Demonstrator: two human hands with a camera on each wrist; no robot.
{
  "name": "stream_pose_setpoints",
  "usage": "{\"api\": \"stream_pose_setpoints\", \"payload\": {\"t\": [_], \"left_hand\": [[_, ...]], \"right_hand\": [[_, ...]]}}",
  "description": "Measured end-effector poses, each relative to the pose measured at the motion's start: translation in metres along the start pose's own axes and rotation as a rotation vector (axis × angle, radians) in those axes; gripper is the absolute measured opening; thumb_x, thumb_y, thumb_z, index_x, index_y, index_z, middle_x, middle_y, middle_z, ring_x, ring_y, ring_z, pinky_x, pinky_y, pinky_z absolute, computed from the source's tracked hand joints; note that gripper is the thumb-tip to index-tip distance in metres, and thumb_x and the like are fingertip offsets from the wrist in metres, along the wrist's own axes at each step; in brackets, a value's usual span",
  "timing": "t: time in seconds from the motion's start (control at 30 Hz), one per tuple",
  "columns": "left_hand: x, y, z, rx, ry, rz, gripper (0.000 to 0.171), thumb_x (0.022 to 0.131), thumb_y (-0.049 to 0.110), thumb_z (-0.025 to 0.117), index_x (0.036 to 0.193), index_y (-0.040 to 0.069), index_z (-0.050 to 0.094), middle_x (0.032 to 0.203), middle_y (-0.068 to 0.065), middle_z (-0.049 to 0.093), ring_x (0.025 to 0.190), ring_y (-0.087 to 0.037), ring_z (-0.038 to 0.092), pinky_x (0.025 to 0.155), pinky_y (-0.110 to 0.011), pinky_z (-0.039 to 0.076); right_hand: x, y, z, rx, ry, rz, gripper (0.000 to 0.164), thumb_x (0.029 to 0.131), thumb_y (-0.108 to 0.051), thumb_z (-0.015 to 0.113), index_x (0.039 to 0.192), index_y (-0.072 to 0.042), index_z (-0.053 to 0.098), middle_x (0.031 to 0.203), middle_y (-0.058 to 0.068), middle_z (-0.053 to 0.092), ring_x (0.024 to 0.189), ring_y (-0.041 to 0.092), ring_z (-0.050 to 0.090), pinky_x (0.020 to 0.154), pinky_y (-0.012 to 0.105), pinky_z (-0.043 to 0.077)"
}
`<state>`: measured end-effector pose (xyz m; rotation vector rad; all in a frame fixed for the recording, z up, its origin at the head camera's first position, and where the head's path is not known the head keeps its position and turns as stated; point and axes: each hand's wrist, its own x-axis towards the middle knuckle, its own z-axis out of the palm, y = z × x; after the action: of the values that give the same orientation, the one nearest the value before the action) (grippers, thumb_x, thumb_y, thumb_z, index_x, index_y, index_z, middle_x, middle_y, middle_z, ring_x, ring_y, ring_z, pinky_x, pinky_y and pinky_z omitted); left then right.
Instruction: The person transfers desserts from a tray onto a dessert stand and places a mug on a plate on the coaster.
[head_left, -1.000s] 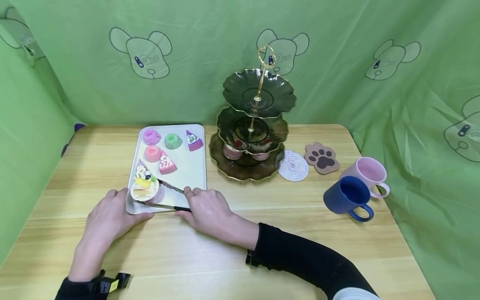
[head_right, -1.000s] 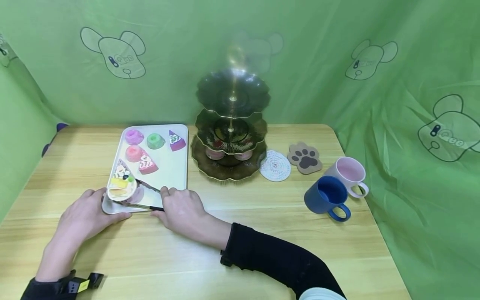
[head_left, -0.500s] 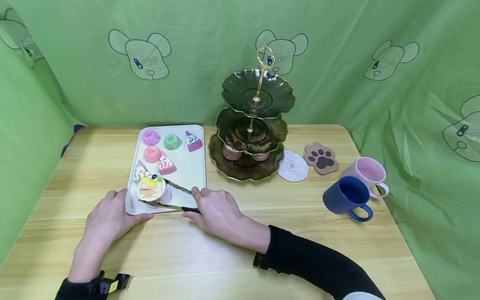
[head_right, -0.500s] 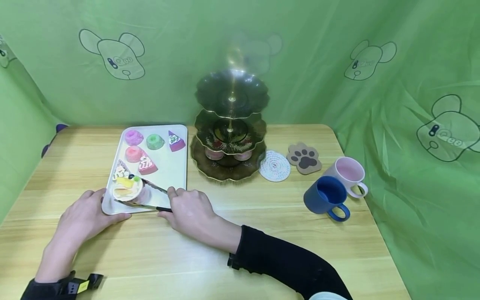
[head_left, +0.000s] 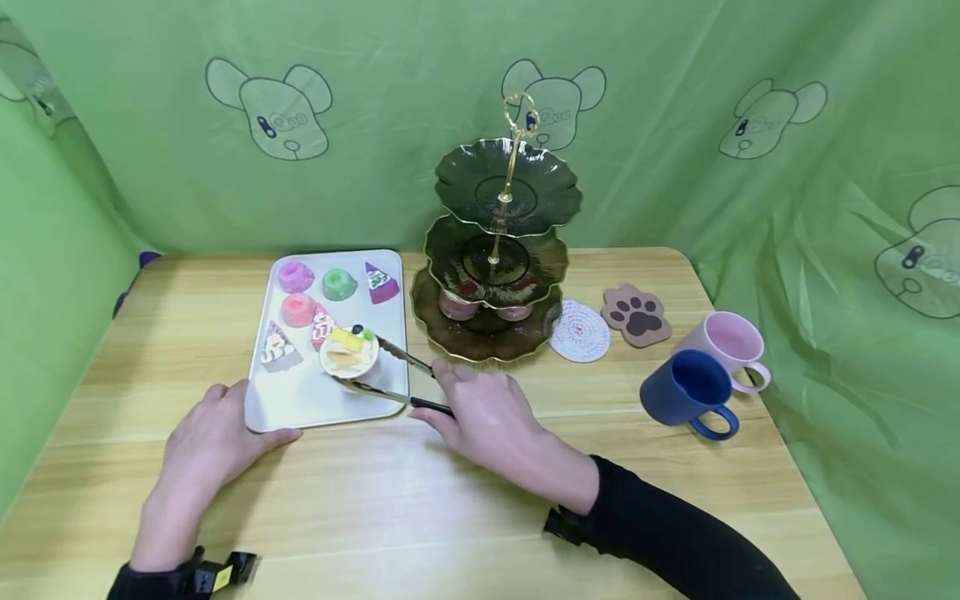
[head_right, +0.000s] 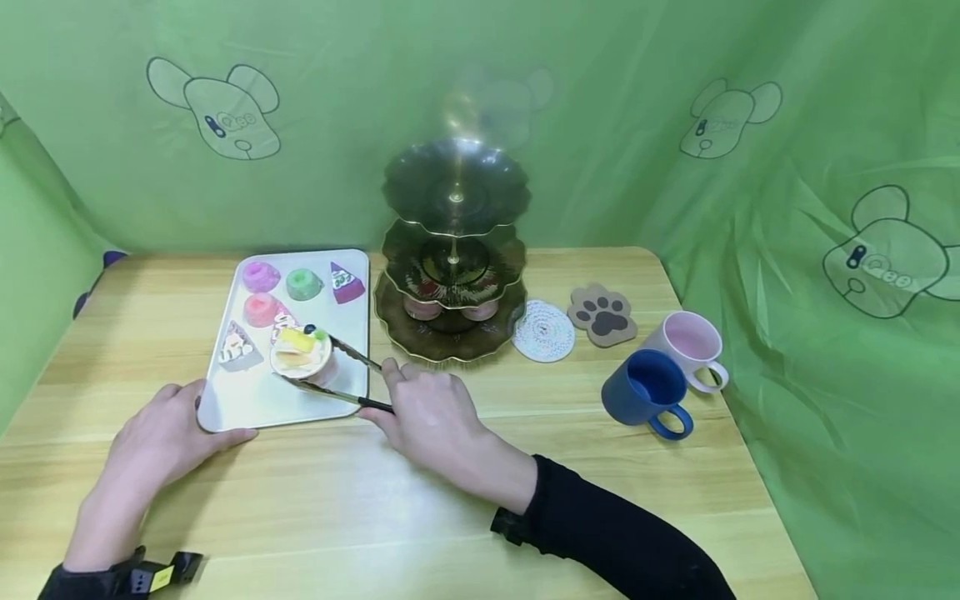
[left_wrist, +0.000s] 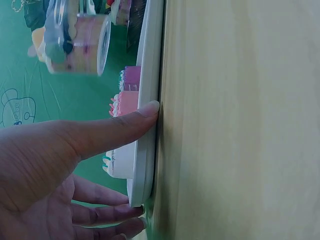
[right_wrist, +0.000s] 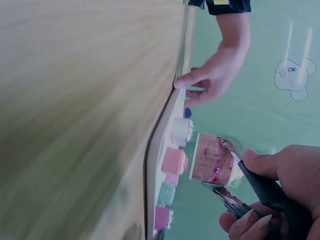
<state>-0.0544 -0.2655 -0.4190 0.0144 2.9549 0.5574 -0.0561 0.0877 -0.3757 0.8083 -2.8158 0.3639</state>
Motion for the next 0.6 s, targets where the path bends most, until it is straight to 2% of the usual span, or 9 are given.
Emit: {"api": "stream_pose_setpoints", "payload": {"t": [0.27, 0.6], "left_hand": [[-0.001, 0.0, 0.0, 0.009, 0.005, 0.007, 0.102, 0.074, 0.058, 0.092, 0.137, -0.012, 0.055, 0.109, -0.033, 0.059, 0.092, -0.042, 0.057, 0.066, -0.053, 0.049], [-0.002, 0.001, 0.0, 0.013, -0.002, -0.003, 0.101, 0.074, 0.061, 0.091, 0.135, -0.011, 0.055, 0.108, -0.031, 0.058, 0.088, -0.041, 0.056, 0.064, -0.051, 0.048]], "right_hand": [[-0.012, 0.024, -0.011, -0.007, 0.004, 0.063, 0.07, 0.095, -0.056, 0.075, 0.136, 0.001, 0.068, 0.105, 0.013, 0.077, 0.082, 0.027, 0.075, 0.056, 0.045, 0.057], [-0.023, 0.05, -0.017, -0.048, 0.044, 0.086, 0.068, 0.095, -0.053, 0.076, 0.132, 0.003, 0.071, 0.1, 0.015, 0.078, 0.067, 0.025, 0.071, 0.045, 0.035, 0.048]]}}
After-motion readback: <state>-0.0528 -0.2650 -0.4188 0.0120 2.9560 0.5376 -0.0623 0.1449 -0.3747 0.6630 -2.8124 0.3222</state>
